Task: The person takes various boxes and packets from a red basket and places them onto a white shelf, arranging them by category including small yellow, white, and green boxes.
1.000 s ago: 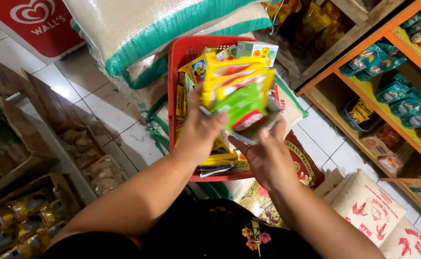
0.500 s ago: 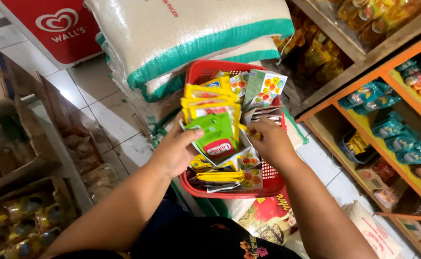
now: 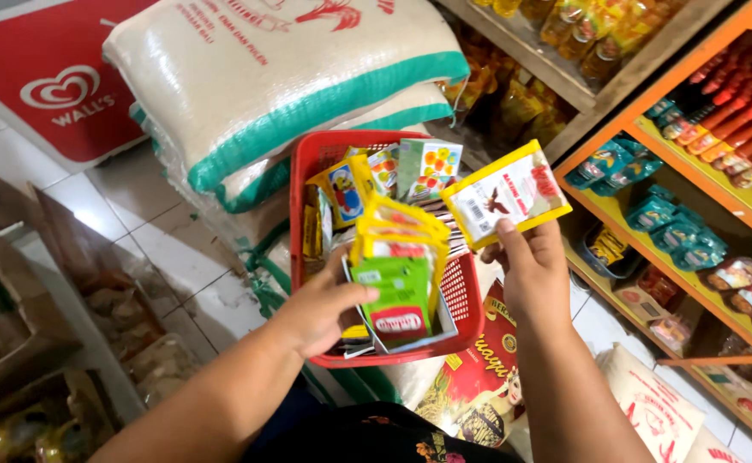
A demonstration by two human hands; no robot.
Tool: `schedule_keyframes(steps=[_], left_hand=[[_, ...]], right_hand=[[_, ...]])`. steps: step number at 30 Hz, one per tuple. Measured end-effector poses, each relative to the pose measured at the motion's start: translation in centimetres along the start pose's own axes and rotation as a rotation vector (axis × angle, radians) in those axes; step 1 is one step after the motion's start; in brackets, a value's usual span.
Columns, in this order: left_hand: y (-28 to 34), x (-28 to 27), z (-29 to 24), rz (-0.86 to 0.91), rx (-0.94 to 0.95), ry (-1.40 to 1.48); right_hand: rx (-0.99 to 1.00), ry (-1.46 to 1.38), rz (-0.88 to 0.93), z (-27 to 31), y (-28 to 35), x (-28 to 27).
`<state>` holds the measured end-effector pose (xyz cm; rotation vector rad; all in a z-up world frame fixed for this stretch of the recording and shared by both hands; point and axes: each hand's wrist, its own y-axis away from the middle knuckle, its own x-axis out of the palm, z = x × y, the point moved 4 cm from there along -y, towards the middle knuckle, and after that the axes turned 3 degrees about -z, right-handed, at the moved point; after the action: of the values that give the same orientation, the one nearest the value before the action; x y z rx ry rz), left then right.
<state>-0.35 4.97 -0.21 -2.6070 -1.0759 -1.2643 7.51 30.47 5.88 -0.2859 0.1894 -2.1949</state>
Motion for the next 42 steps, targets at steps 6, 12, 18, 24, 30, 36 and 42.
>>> schedule_keyframes(steps=[6, 12, 18, 24, 30, 36, 42], left_hand=[[0.5, 2.8, 1.5, 0.102, -0.097, -0.073], [1.4, 3.7, 1.9, 0.189, -0.14, -0.124], [1.5, 3.6, 3.2, 0.152, -0.288, -0.223], [0.3, 4.2, 3.6, 0.266, -0.107, -0.158], [-1.0, 2.8, -0.3, 0.07, 0.022, -0.051], [0.0, 0.5, -2.1, 0.149, 0.103, -0.166], [1.9, -5.9, -7.5, -0.16, 0.369, 0.01]], right_hand=[[0.003, 0.086, 0.17, 1.6, 3.2, 0.7], [0.169, 0.333, 0.546, 4.2, 5.8, 0.0], [-0.133, 0.895, 0.663, 8.0, 6.7, -0.5], [-0.256, 0.872, 0.791, 7.0, 6.3, 0.1], [-0.239, 0.492, 0.646, 8.7, 4.9, 2.3], [-0.36, 0.848, 0.462, 6.3, 3.8, 7.8], [-0.347, 0.751, 0.394, 5.0, 1.5, 8.2]])
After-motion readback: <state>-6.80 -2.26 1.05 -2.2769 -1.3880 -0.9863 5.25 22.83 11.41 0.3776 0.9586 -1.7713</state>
